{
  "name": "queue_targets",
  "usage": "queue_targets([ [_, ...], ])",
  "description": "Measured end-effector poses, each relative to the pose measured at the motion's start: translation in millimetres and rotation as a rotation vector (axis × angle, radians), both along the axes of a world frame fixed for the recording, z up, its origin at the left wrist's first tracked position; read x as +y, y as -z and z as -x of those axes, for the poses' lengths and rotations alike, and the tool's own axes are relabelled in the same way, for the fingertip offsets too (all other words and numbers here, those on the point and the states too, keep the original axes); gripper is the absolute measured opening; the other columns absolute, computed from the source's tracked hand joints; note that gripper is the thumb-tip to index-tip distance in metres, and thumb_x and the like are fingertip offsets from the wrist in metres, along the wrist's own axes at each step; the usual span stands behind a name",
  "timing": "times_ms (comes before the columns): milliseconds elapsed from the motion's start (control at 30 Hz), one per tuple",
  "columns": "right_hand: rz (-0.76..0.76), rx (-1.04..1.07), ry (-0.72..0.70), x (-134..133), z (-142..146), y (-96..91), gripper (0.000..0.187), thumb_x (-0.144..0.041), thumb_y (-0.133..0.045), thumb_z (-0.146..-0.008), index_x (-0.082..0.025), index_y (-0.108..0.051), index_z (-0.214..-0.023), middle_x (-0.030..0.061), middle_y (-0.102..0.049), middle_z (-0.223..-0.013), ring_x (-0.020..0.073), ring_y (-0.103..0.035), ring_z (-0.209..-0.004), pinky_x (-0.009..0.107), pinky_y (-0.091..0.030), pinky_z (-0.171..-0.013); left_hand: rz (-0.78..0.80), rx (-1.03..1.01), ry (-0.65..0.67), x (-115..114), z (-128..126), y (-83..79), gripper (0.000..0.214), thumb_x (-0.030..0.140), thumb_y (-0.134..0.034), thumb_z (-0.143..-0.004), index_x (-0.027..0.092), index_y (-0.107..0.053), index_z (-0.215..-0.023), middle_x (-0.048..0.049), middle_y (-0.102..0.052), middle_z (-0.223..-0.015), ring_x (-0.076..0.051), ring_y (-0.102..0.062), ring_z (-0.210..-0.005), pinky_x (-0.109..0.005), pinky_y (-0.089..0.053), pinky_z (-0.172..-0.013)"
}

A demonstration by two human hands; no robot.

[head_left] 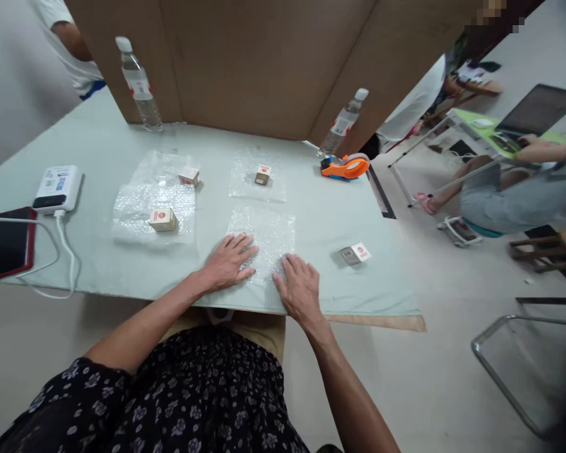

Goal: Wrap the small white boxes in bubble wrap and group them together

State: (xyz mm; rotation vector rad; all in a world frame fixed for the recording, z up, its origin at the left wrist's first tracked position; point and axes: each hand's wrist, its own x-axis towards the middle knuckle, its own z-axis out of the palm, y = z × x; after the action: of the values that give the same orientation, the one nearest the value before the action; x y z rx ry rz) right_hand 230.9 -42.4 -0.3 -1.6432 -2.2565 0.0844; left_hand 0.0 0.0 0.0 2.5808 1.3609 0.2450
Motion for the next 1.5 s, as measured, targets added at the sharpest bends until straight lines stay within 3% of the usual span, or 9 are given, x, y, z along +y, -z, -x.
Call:
queue_targets([
  [100,-0.133,0.097,0.126,4.7,-39.6,-8.2,0.030,-0.039,-0.048,-0.097,-0.020,-0.069,-0.106,0.0144,-0.068,-0.127,0.0327,-0.056,-0.128,0.053,-0.038,-0.105,-0.010,-0.042,0.003,-3.5,5.1,-9.3,0.050,0.039,-0.059,-0.092,0.019,-0.053,-0.137,-0.0138,-0.042,-0.156,-0.031,-0.032,-0.148,-0.053,-0.025,-0.121],
  [200,-0.288,0.155,0.395,19.4,-92.8,-19.0,0.040,-0.045,-0.055,-0.088,-0.019,-0.065,-0.118,0.0183,-0.060,-0.138,0.0362,-0.053,-0.129,0.057,-0.039,-0.104,-0.077,-0.162,-0.005,-17.4,8.9,-21.4,0.038,0.034,-0.059,-0.092,0.019,-0.061,-0.127,-0.0129,-0.054,-0.146,-0.030,-0.042,-0.142,-0.052,-0.031,-0.118],
  [333,-0.160,0.216,0.628,44.9,-147.6,-18.0,0.070,-0.053,-0.066,-0.074,-0.011,-0.054,-0.129,0.0269,-0.055,-0.137,0.0424,-0.053,-0.125,0.065,-0.038,-0.101,-0.122,-0.284,-0.013,-40.2,12.7,-26.4,0.025,0.030,-0.057,-0.092,0.020,-0.069,-0.112,-0.0105,-0.065,-0.129,-0.028,-0.053,-0.128,-0.049,-0.042,-0.110],
  [433,-0.024,0.332,0.677,57.4,-160.3,-8.8,0.063,-0.055,-0.069,-0.069,-0.013,-0.059,-0.116,0.0203,-0.068,-0.111,0.0369,-0.062,-0.104,0.062,-0.044,-0.095,-0.082,-0.294,-0.027,-51.7,15.5,-19.2,0.020,0.027,-0.058,-0.091,0.021,-0.071,-0.105,-0.0089,-0.068,-0.123,-0.027,-0.055,-0.122,-0.049,-0.044,-0.107],
  [567,-0.063,0.482,0.559,53.9,-136.4,-14.3,0.054,-0.053,-0.071,-0.068,-0.017,-0.064,-0.108,0.0114,-0.070,-0.098,0.0278,-0.064,-0.089,0.054,-0.049,-0.091,-0.039,-0.299,-0.037,-59.1,21.1,-8.8,0.021,0.025,-0.059,-0.090,0.022,-0.071,-0.106,-0.0076,-0.066,-0.127,-0.026,-0.054,-0.123,-0.048,-0.043,-0.108],
  [767,0.047,0.534,0.061,34.7,-42.9,-49.0,0.048,-0.048,-0.071,-0.078,-0.021,-0.064,-0.118,0.0103,-0.070,-0.117,0.0252,-0.065,-0.098,0.047,-0.054,-0.088,-0.078,-0.324,-0.059,-60.9,19.5,-8.9,0.021,0.024,-0.058,-0.091,0.020,-0.071,-0.107,-0.0087,-0.065,-0.128,-0.026,-0.052,-0.125,-0.047,-0.042,-0.109],
  [933,0.127,0.431,-0.192,40.6,8.0,-36.2,0.040,-0.036,-0.067,-0.082,-0.022,-0.063,-0.119,0.0106,-0.070,-0.121,0.0279,-0.065,-0.109,0.048,-0.050,-0.097,0.011,-0.271,-0.052,-61.5,16.1,-13.5,0.023,0.024,-0.057,-0.092,0.022,-0.070,-0.111,-0.0089,-0.064,-0.130,-0.027,-0.052,-0.126,-0.049,-0.042,-0.107],
  [1133,0.188,0.367,-0.205,47.4,16.1,-14.7,0.040,-0.039,-0.065,-0.084,-0.021,-0.061,-0.120,0.0117,-0.070,-0.120,0.0287,-0.066,-0.107,0.049,-0.050,-0.096,0.012,-0.275,-0.062,-63.0,18.7,-11.4,0.025,0.023,-0.057,-0.091,0.021,-0.068,-0.113,-0.0083,-0.064,-0.131,-0.026,-0.050,-0.127,-0.048,-0.041,-0.108],
  [1500,0.143,0.404,-0.203,51.6,18.4,-8.3,0.042,-0.035,-0.066,-0.084,-0.019,-0.060,-0.122,0.0134,-0.068,-0.125,0.0295,-0.064,-0.113,0.049,-0.051,-0.097,-0.024,-0.257,-0.052,-63.4,18.2,-9.8,0.022,0.022,-0.057,-0.092,0.019,-0.069,-0.110,-0.0084,-0.065,-0.130,-0.027,-0.051,-0.126,-0.047,-0.041,-0.108],
])
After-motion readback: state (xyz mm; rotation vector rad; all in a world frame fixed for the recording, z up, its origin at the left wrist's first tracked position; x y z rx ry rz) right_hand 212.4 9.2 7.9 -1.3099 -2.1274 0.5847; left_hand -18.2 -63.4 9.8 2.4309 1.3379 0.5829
